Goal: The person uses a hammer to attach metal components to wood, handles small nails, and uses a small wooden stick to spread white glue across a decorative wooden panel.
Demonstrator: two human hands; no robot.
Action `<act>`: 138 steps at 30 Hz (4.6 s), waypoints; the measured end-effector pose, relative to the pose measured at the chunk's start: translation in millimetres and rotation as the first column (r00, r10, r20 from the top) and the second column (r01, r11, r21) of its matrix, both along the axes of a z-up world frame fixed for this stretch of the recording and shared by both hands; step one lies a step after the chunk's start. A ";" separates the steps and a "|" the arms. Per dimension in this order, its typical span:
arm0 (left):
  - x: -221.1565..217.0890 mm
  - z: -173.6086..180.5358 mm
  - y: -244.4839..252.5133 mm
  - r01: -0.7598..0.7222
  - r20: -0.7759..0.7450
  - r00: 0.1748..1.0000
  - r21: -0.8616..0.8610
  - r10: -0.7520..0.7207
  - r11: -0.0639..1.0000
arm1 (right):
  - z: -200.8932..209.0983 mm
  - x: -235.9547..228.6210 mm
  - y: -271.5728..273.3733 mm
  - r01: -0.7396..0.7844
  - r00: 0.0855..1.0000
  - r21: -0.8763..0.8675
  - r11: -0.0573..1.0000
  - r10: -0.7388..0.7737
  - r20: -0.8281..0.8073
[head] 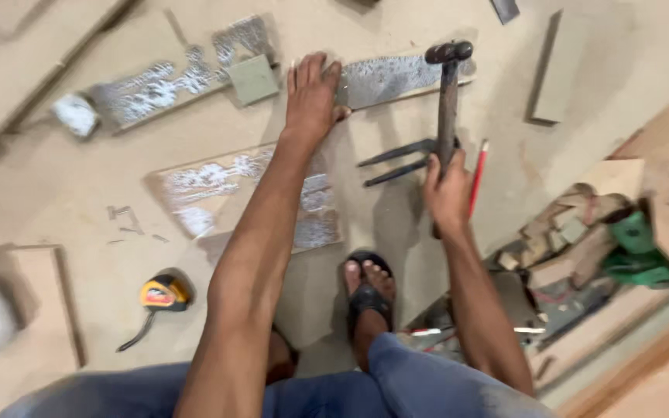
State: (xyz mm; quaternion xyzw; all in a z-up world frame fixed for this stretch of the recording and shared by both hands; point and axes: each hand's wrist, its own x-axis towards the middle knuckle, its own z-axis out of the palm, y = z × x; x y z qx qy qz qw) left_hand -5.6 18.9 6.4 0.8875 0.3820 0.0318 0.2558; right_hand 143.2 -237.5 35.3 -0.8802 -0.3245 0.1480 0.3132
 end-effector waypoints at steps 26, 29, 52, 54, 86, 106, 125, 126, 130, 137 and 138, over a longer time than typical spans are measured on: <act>-8.6 15.6 -1.3 -0.077 0.396 0.850 -0.559 0.347 0.825 | 12.0 -49.7 -2.5 0.227 0.758 0.229 0.947 -0.025 -0.651; 3.6 -4.3 4.1 -0.172 0.236 0.947 -0.197 0.217 0.965 | 18.4 -52.1 -7.1 0.196 0.772 0.191 0.962 -0.032 -0.634; -51.3 -4.0 16.5 -0.149 0.048 0.988 -0.026 0.150 0.989 | 42.6 -54.8 37.6 -0.211 0.950 0.159 0.964 0.240 -0.198; -50.0 -2.4 14.7 -0.156 0.053 0.986 -0.013 0.156 0.988 | 34.1 -60.8 45.6 -0.241 0.945 0.211 0.947 0.278 -0.171; -55.0 -1.8 15.4 -0.140 0.096 0.986 0.075 0.133 0.987 | 81.3 -75.6 32.6 -0.220 0.976 0.273 0.936 0.213 0.055; -51.3 10.0 8.5 -0.167 0.083 0.983 0.050 0.162 0.985 | 18.0 -71.1 54.2 -0.385 0.915 -0.123 0.915 0.396 0.084; -38.1 38.0 -8.2 -0.177 -0.106 0.980 -0.108 0.166 0.978 | 51.9 -48.4 26.1 -0.179 0.972 0.185 0.966 0.203 -0.118; -39.4 36.8 -7.2 -0.154 -0.092 0.985 -0.092 0.145 0.984 | 53.9 -48.7 24.1 -0.190 0.971 0.200 0.961 0.214 -0.109; -31.5 15.6 1.3 -0.100 -0.020 0.995 -0.051 0.099 0.994 | 63.6 -49.3 23.0 -0.119 0.857 0.085 0.989 0.145 -0.495; -21.0 -1.0 9.8 -0.132 0.120 0.984 -0.021 0.134 0.991 | 48.5 -52.7 21.5 0.030 0.795 0.258 0.966 0.134 -0.592; -20.6 -3.5 9.6 -0.143 0.115 0.982 -0.041 0.147 0.989 | 39.5 -54.8 21.3 0.050 0.786 0.261 0.964 0.123 -0.605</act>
